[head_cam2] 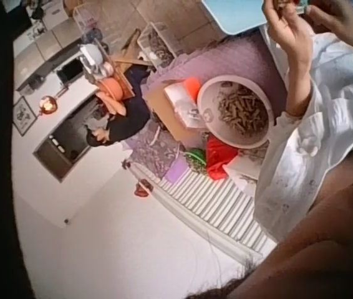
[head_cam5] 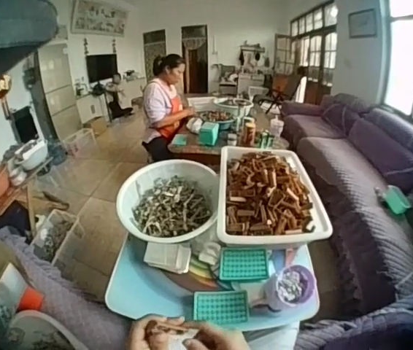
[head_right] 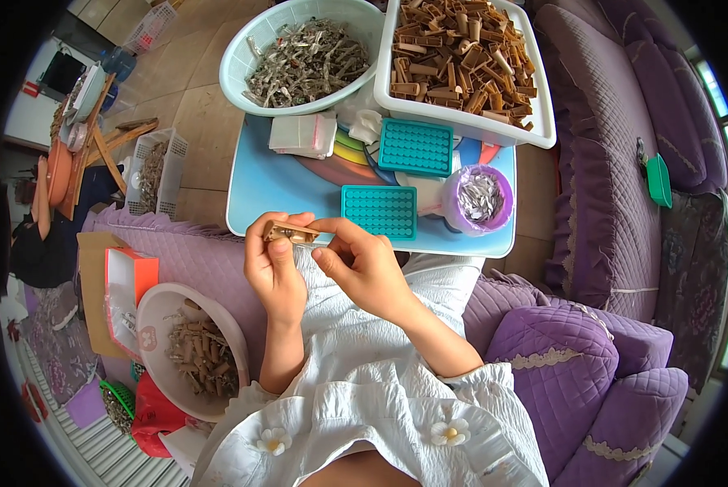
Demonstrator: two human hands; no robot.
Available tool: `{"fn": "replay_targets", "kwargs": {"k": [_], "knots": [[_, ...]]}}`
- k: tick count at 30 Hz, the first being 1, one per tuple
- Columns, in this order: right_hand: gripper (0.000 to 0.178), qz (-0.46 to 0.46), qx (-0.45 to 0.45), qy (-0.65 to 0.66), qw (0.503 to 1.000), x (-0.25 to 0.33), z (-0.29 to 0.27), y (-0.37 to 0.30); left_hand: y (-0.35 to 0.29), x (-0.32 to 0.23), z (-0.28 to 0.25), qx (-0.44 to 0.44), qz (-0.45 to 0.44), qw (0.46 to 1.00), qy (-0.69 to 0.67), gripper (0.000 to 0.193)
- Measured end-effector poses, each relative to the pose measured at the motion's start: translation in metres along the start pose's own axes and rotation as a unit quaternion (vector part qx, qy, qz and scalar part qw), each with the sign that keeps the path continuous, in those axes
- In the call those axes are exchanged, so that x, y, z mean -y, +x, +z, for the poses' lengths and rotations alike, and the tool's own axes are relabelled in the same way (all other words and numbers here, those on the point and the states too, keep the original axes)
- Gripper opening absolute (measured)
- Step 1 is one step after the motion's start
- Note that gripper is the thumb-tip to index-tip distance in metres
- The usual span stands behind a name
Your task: The person assembles components by hand, inserting small white pins into brown blocks.
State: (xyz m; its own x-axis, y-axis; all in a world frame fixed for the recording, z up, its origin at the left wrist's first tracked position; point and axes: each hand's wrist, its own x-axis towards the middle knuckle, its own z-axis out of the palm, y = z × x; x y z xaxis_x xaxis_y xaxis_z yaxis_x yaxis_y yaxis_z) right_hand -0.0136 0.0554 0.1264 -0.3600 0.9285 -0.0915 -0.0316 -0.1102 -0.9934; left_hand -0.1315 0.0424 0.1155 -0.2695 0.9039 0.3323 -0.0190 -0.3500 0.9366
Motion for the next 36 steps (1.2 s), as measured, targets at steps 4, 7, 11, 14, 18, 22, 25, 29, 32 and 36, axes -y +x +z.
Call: {"fn": "replay_targets", "kwargs": {"k": [4, 7, 11, 14, 18, 22, 25, 29, 32, 36], "knots": [[0.016, -0.070, -0.102, -0.040, 0.992, -0.001, 0.001, -0.001, -0.004, -0.003, 0.000, -0.039, -0.017, 0.999, 0.024, 0.031], [0.013, -0.062, -0.087, -0.082, 0.991, -0.006, 0.000, 0.000, -0.006, -0.004, 0.002, -0.051, -0.048, 0.996, -0.050, 0.026], [0.012, -0.073, -0.097, -0.047, 0.991, -0.018, 0.003, 0.000, -0.010, -0.005, 0.004, -0.056, -0.120, 0.983, -0.124, 0.027], [0.010, -0.072, -0.106, -0.044, 0.991, -0.020, 0.004, -0.001, -0.012, -0.006, 0.007, -0.071, -0.161, 0.968, -0.177, 0.027], [0.010, -0.087, -0.142, -0.019, 0.986, -0.024, 0.007, -0.004, -0.014, -0.005, 0.011, -0.094, -0.185, 0.951, -0.229, 0.028], [0.010, -0.080, -0.137, -0.024, 0.987, -0.024, 0.006, -0.011, -0.016, -0.005, 0.012, -0.098, -0.179, 0.952, -0.227, 0.027], [0.009, -0.068, -0.133, -0.032, 0.988, -0.026, 0.006, -0.013, -0.018, -0.004, 0.013, -0.097, -0.176, 0.951, -0.233, 0.027], [0.009, -0.080, -0.164, 0.008, 0.983, -0.029, 0.010, -0.011, -0.020, -0.006, 0.016, -0.105, -0.174, 0.942, -0.268, 0.027], [0.011, -0.055, -0.106, -0.026, 0.993, -0.027, 0.007, -0.011, -0.021, -0.006, 0.015, -0.120, -0.188, 0.930, -0.292, 0.027], [0.024, -0.009, 0.001, -0.097, 0.995, -0.014, -0.003, -0.008, -0.022, -0.005, 0.008, -0.127, -0.202, 0.931, -0.278, 0.030]]}}
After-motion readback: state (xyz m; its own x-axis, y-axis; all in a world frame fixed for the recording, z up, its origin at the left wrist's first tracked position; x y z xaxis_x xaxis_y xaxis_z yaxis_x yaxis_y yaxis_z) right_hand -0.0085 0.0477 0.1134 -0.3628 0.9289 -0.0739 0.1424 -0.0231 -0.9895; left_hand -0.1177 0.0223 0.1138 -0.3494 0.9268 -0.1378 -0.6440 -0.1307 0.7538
